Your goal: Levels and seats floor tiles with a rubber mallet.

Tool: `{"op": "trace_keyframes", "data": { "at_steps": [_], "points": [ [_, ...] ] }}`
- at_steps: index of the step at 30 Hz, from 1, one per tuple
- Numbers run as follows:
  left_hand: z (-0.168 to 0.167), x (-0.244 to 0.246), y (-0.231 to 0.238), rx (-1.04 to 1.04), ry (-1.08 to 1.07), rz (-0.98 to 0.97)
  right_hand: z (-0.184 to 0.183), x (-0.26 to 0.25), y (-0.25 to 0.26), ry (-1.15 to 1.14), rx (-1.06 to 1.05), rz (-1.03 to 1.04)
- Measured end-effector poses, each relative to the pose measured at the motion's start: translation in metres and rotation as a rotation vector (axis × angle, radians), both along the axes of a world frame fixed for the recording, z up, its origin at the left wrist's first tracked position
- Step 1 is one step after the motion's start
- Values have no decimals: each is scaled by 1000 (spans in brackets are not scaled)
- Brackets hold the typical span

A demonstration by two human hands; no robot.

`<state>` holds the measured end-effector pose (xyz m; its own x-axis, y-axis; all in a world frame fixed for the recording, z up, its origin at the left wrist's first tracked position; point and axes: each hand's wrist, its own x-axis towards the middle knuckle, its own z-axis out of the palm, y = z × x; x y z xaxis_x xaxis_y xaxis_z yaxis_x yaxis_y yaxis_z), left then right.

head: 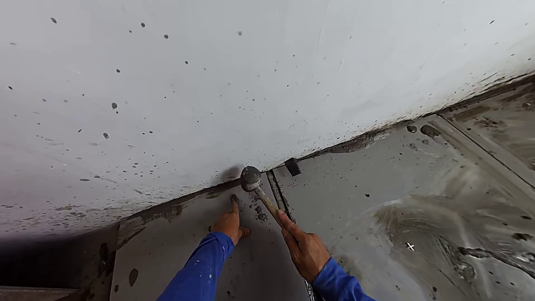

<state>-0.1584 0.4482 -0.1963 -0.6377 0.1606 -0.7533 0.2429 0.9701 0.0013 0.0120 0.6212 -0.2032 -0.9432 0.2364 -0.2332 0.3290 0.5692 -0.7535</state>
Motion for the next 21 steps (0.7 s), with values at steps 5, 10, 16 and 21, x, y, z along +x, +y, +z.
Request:
{"op": "trace_keyframes", "data": {
  "at_steps": [5, 10, 16, 21],
  "points": [
    [-1, 0, 0, 9, 10, -4, 12, -3, -2, 4, -54, -2],
    [-2, 0, 0, 3, -3, -6, 12, -6, 5, -191, -75, 49],
    [-5, -1, -4, 25, -10, 1, 1, 4, 11, -143, -60, 13],
    [-4, -3, -4, 34, -15, 0, -1, 8, 7, 42, 2, -35]
  ]
}}
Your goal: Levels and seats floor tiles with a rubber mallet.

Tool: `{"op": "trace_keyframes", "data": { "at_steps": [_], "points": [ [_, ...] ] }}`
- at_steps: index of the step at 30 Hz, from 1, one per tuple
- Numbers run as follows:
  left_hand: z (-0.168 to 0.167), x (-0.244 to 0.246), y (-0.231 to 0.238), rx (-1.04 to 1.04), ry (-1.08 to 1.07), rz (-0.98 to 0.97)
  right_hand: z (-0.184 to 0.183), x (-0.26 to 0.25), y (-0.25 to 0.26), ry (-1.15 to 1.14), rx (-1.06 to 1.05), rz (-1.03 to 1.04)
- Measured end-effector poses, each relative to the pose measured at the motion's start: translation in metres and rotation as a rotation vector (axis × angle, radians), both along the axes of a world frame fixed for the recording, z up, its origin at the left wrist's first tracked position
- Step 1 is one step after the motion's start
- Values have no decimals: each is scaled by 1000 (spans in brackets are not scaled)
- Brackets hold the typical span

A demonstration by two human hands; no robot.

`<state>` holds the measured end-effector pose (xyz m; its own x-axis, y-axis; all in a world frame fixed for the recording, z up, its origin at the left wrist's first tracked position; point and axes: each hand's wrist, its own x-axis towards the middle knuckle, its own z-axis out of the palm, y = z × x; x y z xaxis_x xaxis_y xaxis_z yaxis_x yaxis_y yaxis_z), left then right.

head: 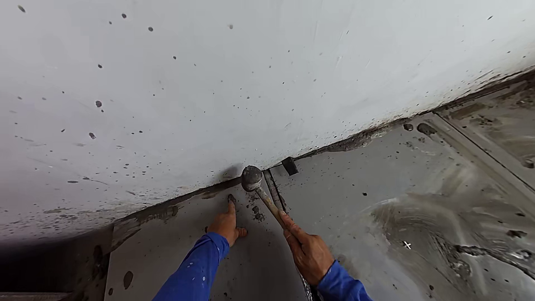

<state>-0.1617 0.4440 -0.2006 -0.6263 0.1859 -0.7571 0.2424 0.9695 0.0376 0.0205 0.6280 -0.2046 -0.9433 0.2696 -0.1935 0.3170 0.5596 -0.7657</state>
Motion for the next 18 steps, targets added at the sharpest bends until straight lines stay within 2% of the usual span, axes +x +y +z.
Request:
{"op": "trace_keyframes", "data": {
  "at_steps": [2, 4, 6, 9, 11, 13, 16, 18],
  "points": [
    [1, 0, 3, -4, -1, 1, 9, -8, 8, -177, -41, 43],
    [1, -2, 5, -12, 9, -3, 14, -10, 5, -84, -17, 1],
    [-1, 1, 0, -7, 2, 2, 2, -1, -3, 52, 29, -26],
    [1, 3, 1, -1, -8, 1, 8, -6, 6, -187, -34, 45],
    [2, -1, 4, -4, 8, -9, 14, -7, 3, -78, -5, -5],
    [-1, 0, 0, 1, -2, -6, 3, 2, -3, 48, 41, -26],
    [-1, 0, 2, -7, -3, -14, 9, -6, 13, -223, -65, 55],
    [2, -2, 6, -17, 11, -24, 20, -7, 17, -189, -115, -6]
  ]
}}
